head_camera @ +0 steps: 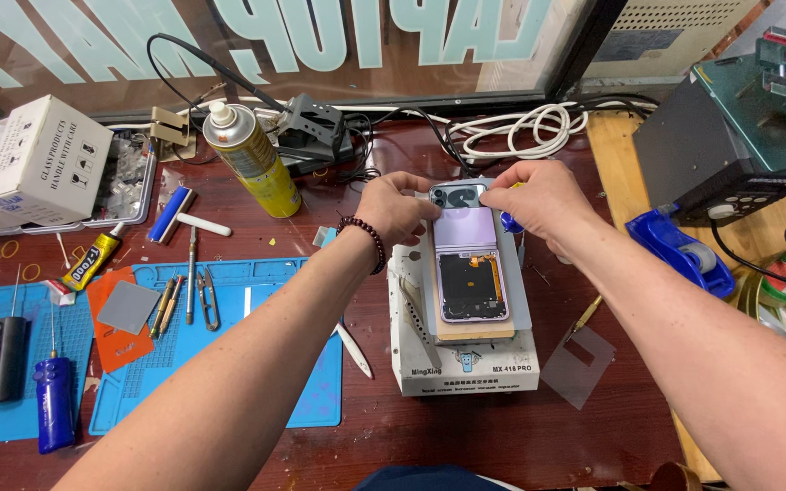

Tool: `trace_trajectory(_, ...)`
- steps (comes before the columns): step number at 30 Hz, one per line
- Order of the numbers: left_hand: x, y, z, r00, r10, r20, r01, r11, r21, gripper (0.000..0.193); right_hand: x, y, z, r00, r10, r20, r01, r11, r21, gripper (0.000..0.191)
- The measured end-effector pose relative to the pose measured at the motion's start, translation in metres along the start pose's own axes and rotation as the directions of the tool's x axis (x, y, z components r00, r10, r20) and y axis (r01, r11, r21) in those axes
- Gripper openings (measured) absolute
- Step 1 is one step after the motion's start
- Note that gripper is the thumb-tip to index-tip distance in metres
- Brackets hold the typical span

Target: The person applies adhesive to the internal frame of a disassembled smartphone, cleans a camera module with a wipe, and installs the module into the phone. They then apply additional adhesive around the internal frame.

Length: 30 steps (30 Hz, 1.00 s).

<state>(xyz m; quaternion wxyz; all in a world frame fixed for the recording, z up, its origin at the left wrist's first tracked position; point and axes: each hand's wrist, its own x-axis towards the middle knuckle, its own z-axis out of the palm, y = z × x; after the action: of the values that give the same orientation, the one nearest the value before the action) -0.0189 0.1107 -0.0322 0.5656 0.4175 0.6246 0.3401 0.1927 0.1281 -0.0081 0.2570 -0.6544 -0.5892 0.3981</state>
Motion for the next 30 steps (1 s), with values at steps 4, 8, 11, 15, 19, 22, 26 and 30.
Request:
trace_trajectory(4, -0.003, 0.003, 0.001, 0.999, 0.016, -0.033, -0.015, 0.999, 0.043, 0.039, 0.002, -0.007, -0.007, 0.989, 0.1, 0.111, -0.106, 0.993, 0.045, 0.017)
trace_trajectory(8, -0.003, 0.003, 0.003, 0.998, 0.017, -0.063, -0.012, 0.996, 0.089, 0.039, 0.003, -0.013, -0.01, 0.94, 0.293, 0.173, -0.302, 0.953, 0.026, 0.018)
trace_trajectory(11, -0.004, 0.0, 0.006, 0.987, 0.091, -0.134, -0.066, 0.982, 0.178, 0.043, 0.004, -0.014, -0.007, 0.923, 0.335, 0.192, -0.331, 0.942, -0.053, 0.017)
trace_trajectory(15, -0.004, -0.004, 0.008, 0.98, 0.133, -0.147, -0.097, 0.969, 0.229, 0.051, 0.005, -0.009, -0.005, 0.91, 0.353, 0.218, -0.353, 0.935, -0.04, 0.02)
trace_trajectory(19, -0.002, -0.005, 0.007, 0.995, 0.061, -0.084, -0.051, 0.993, 0.107, 0.054, 0.005, -0.004, -0.006, 0.893, 0.37, 0.255, -0.387, 0.922, 0.017, 0.021)
trace_trajectory(22, -0.004, -0.002, 0.005, 0.997, 0.052, -0.063, -0.048, 0.996, 0.07, 0.053, 0.004, -0.002, -0.005, 0.9, 0.367, 0.236, -0.378, 0.926, 0.001, 0.021)
trace_trajectory(26, -0.017, 0.005, 0.008, 0.994, 0.036, -0.106, -0.025, 0.995, 0.099, 0.057, 0.005, -0.004, -0.004, 0.9, 0.37, 0.23, -0.379, 0.925, -0.006, 0.021)
trace_trajectory(30, -0.035, 0.006, 0.017, 0.955, 0.194, -0.224, -0.11, 0.933, 0.342, 0.059, 0.007, -0.007, -0.004, 0.897, 0.382, 0.225, -0.387, 0.922, -0.021, 0.022)
